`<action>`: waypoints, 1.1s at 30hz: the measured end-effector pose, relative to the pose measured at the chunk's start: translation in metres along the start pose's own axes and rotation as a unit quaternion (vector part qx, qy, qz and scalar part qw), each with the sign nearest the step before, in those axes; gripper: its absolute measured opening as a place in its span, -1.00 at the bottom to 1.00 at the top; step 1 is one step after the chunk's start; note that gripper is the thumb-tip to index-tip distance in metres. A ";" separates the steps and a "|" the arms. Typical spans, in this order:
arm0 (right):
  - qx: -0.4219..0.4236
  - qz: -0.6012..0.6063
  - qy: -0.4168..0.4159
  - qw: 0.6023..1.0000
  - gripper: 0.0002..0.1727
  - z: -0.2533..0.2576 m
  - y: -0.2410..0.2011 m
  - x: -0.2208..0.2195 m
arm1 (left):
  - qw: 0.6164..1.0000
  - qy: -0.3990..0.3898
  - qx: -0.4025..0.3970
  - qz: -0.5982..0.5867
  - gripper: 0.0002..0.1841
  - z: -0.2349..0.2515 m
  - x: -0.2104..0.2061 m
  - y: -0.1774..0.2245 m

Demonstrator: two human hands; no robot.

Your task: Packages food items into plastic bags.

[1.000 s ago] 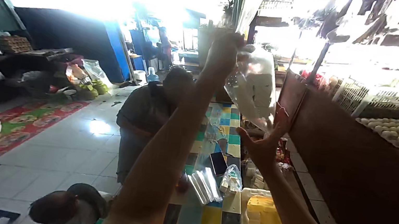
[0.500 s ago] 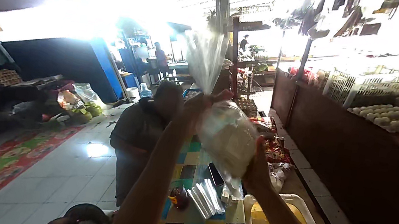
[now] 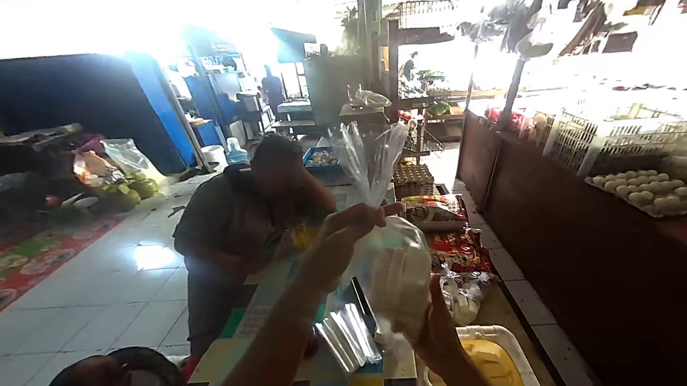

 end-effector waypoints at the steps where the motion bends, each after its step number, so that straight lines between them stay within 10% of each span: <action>1: -0.029 0.002 0.031 0.999 -0.33 -0.005 0.006 0.003 | 1.000 0.014 0.010 -0.011 -0.68 0.001 0.000 -0.001; 3: 0.032 -0.056 0.036 0.997 -0.64 -0.015 0.009 0.013 | 0.997 0.055 0.038 -0.034 -0.69 0.000 0.000 -0.002; 6: 0.228 -0.263 -0.086 0.933 0.25 -0.022 -0.001 0.009 | 0.991 0.097 0.065 -0.070 -0.71 -0.004 0.002 0.001; 8: 0.320 -0.219 -0.080 0.918 0.29 -0.023 -0.014 0.007 | 0.989 0.088 0.079 -0.089 -0.72 -0.005 0.000 0.001; 15: 0.000 0.021 0.025 0.999 -0.66 -0.011 0.015 0.027 | 0.997 0.033 0.053 -0.044 -0.70 -0.009 -0.007 0.005; 16: 0.039 -0.037 -0.017 0.998 -0.67 -0.015 0.016 0.027 | 0.996 0.045 0.057 -0.051 -0.70 -0.011 -0.008 0.004; 18: 0.147 -0.164 -0.064 0.973 0.14 -0.022 0.012 0.021 | 0.994 0.064 0.069 -0.053 -0.68 -0.015 -0.007 0.002; 19: 0.201 -0.189 -0.082 0.958 0.24 -0.026 0.007 0.017 | 0.994 0.064 0.070 -0.046 -0.67 -0.018 -0.007 0.001; 22: 0.154 -0.081 -0.093 0.980 -0.38 -0.022 0.006 0.019 | 1.000 0.025 0.009 0.016 -0.68 -0.025 -0.001 0.006; 24: 0.008 -0.087 -0.067 0.994 -0.41 -0.020 0.008 0.012 | 0.997 0.022 -0.050 0.046 -0.74 -0.032 0.007 0.007; 26: 0.043 -0.235 -0.047 0.970 -0.55 -0.016 -0.015 0.010 | 0.994 0.058 -0.023 0.085 -0.75 -0.046 0.020 -0.004; 28: 0.282 -0.422 -0.096 0.856 -0.60 -0.016 -0.063 -0.010 | 0.995 0.061 -0.059 0.046 -0.81 -0.050 0.024 -0.002; 30: 0.536 -0.537 -0.177 0.627 -0.74 -0.052 -0.097 -0.056 | 0.990 -0.041 -0.126 -0.040 -0.80 -0.045 0.013 0.007; 33: 0.675 -0.604 -0.302 0.299 -0.61 -0.106 -0.093 -0.123 | 0.982 -0.152 -0.090 -0.067 -0.64 -0.050 -0.005 0.009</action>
Point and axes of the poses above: each hand's wrist, its own z-axis towards the middle knuckle, its own x-axis out of the back of the hand, y = z × x, the point moved 9 cm from there along z, towards the middle knuckle, and after that the axes turned 15 degrees about z, right-handed, at the moved point
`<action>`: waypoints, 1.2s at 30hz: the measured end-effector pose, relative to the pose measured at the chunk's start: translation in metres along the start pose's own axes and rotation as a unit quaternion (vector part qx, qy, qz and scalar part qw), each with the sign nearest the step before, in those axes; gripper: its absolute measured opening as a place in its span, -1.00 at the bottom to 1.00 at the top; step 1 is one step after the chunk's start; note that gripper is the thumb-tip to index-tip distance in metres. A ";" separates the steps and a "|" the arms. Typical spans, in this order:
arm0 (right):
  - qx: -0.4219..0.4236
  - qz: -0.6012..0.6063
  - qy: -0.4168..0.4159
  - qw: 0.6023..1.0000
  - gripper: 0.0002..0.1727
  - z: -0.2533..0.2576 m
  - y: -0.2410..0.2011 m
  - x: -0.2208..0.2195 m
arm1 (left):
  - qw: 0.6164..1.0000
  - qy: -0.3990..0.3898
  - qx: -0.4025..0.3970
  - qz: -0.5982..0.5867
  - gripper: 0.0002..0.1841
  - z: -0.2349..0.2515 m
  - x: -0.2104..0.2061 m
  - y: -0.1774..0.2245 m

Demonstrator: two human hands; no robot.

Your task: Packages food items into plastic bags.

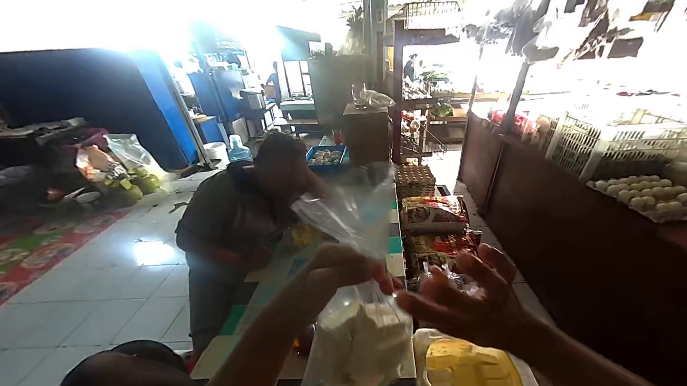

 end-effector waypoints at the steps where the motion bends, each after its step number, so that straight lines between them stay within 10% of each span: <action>1: 0.062 -0.012 -0.015 0.998 -0.56 0.019 -0.007 0.002 | 1.000 -0.013 0.026 -0.003 -0.65 -0.002 -0.008 0.000; 7: 0.163 0.082 -0.224 0.957 -0.74 0.063 -0.006 0.000 | 0.978 -0.198 -0.011 -0.064 -0.68 -0.021 -0.053 0.006; 12: -0.014 0.208 -0.297 0.932 -0.66 0.053 -0.014 0.011 | 0.981 -0.175 -0.087 0.007 -0.68 -0.039 -0.050 0.027; 23: -0.037 0.170 -0.353 0.919 -0.77 0.030 -0.033 0.026 | 0.907 -0.125 -0.165 0.368 -0.80 -0.047 -0.049 0.057; 31: -0.182 0.500 -0.272 0.802 -0.59 0.038 -0.015 0.072 | 0.880 -0.070 -0.298 0.363 -0.78 -0.041 -0.064 0.115; 36: -0.186 0.332 0.092 0.920 -0.61 0.011 0.048 0.095 | 0.909 -0.019 -0.316 0.271 -0.84 0.013 -0.091 0.137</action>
Point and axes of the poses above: each hand's wrist, its own z-axis towards the middle knuckle, its own x-axis out of the back of the hand, y = z × x, the point moved 9 cm from there along z, towards the middle knuckle, and after that the axes turned 15 degrees about z, right-handed, at the moved point
